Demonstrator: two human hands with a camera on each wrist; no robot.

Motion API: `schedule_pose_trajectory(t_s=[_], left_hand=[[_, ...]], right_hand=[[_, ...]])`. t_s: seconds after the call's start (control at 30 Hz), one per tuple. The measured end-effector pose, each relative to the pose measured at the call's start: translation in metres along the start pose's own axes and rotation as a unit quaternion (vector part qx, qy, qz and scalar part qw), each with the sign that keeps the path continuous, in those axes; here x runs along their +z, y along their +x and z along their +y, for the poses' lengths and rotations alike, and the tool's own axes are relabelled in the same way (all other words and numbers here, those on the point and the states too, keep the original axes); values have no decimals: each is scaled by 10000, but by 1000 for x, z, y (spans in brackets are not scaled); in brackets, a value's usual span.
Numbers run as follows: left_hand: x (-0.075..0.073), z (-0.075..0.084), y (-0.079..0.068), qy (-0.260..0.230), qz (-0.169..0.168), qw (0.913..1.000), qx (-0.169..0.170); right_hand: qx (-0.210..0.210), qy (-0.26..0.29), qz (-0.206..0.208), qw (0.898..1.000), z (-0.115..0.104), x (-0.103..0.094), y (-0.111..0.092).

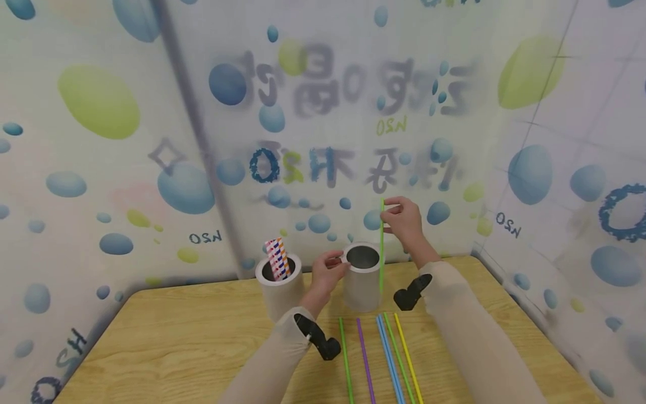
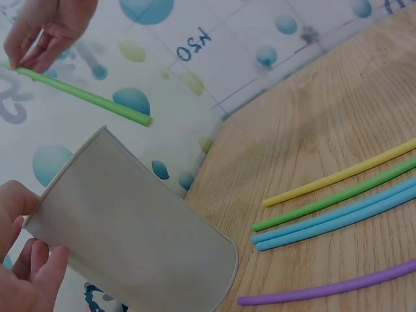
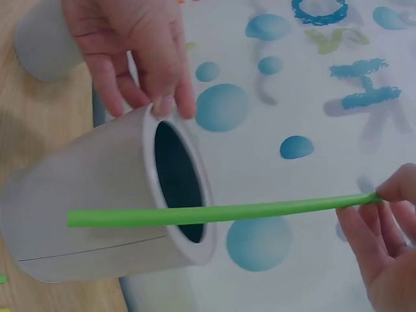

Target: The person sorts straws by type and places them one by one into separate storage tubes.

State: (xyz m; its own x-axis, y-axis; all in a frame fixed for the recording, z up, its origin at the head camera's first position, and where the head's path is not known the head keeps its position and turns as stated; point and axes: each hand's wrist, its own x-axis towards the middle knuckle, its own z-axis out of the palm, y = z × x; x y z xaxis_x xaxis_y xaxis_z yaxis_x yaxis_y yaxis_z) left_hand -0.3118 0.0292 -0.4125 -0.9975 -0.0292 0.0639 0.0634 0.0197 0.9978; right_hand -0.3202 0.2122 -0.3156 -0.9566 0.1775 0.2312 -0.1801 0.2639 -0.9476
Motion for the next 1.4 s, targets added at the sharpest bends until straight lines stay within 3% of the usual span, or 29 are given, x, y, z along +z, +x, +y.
schedule_pose_trajectory(t_s=[0.47, 0.73, 0.93, 1.4], left_hand=[[1, -4, 3, -18, 15, 10000, 86], [1, -3, 2, -17, 32, 10000, 72], [0, 0, -1, 40, 3, 10000, -7], [0, 0, 0, 87, -10, 9999, -61]], right_hand=[[-374, 114, 596, 9975, -33, 9, 18], [-625, 258, 695, 9953, -25, 21, 20], [-573, 117, 487, 9971, -5, 30, 15], [-217, -589, -463, 9970, 32, 49, 1]])
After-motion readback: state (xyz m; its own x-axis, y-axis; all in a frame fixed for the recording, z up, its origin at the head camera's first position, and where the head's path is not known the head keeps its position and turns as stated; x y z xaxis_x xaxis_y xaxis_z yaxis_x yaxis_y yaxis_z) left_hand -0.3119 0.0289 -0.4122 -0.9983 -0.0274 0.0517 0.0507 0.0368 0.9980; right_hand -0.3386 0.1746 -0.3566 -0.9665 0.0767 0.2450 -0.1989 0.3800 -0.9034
